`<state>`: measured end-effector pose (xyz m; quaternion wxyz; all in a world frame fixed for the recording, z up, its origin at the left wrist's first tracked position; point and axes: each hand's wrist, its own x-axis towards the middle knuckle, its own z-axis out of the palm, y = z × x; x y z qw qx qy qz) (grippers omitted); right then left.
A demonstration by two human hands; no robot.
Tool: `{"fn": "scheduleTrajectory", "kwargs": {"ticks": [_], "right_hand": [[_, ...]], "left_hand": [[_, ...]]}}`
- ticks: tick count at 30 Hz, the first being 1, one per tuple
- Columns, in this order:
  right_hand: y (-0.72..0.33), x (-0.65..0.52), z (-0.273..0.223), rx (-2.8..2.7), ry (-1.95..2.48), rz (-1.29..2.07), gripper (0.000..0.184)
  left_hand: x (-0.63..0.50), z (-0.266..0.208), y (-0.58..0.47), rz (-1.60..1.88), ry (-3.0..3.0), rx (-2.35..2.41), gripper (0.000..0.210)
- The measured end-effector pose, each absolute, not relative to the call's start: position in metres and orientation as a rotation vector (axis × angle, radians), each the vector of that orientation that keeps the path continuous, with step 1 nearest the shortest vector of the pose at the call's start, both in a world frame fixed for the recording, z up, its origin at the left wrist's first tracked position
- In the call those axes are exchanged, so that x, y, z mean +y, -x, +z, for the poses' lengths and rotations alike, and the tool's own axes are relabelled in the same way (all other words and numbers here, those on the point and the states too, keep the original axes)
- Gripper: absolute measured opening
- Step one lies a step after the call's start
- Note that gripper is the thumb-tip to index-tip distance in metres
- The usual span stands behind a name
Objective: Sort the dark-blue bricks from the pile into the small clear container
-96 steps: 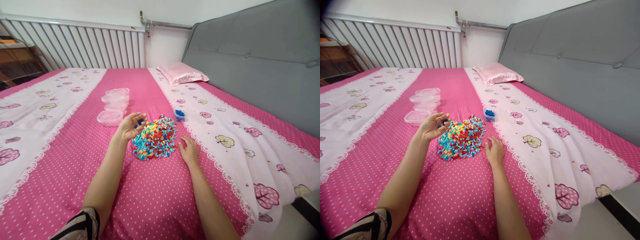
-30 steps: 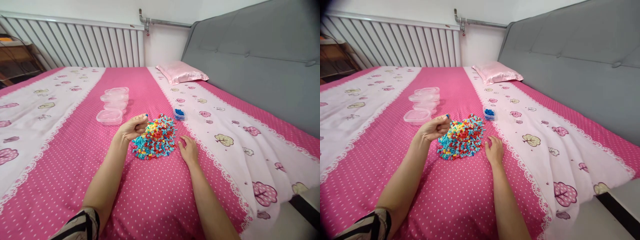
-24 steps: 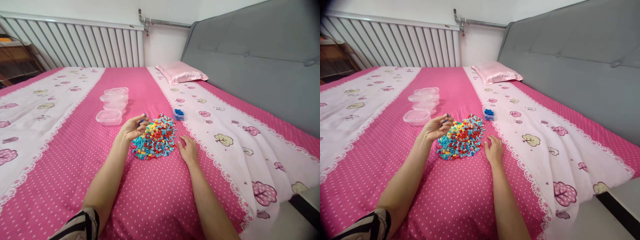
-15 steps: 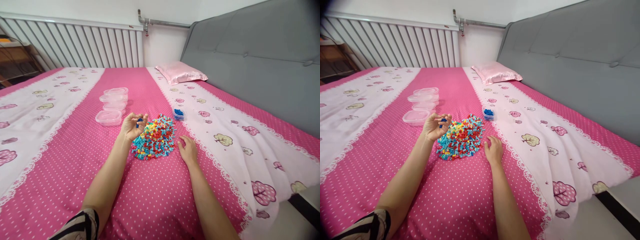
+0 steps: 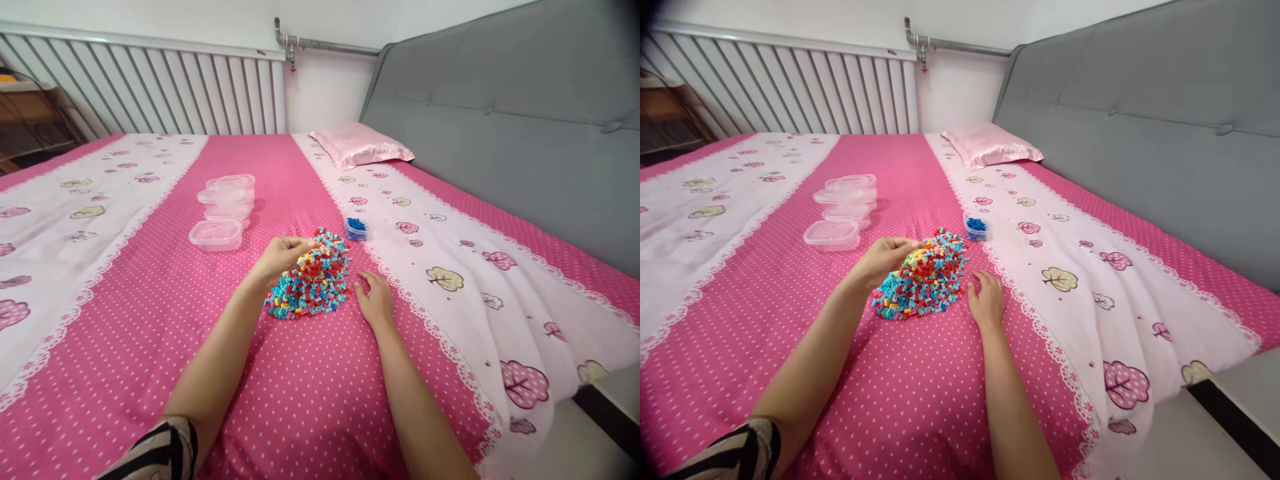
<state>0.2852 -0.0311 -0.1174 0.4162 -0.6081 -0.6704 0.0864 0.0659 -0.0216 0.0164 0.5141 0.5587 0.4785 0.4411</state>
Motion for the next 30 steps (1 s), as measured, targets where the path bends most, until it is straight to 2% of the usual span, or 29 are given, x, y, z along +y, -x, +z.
{"fn": "scheduleTrajectory", "kwargs": {"ticks": [6,14,22,30], "right_hand": [[-0.285,-0.031,-0.118,-1.686,1.521,0.218,0.033],[-0.286,-0.031,-0.116,-1.689,1.544,0.22,0.035],[-0.286,-0.031,-0.116,-1.691,1.546,0.223,0.035],[-0.285,-0.031,-0.116,-1.682,1.546,0.229,0.035]], "left_hand": [[-0.032,0.002,-0.098,0.602,-2.194,1.614,0.028],[-0.04,-0.013,-0.116,0.146,-2.46,1.869,0.034],[-0.038,-0.014,-0.115,0.109,-2.443,1.933,0.032],[-0.037,-0.013,-0.112,0.248,-2.428,1.934,0.031]]}}
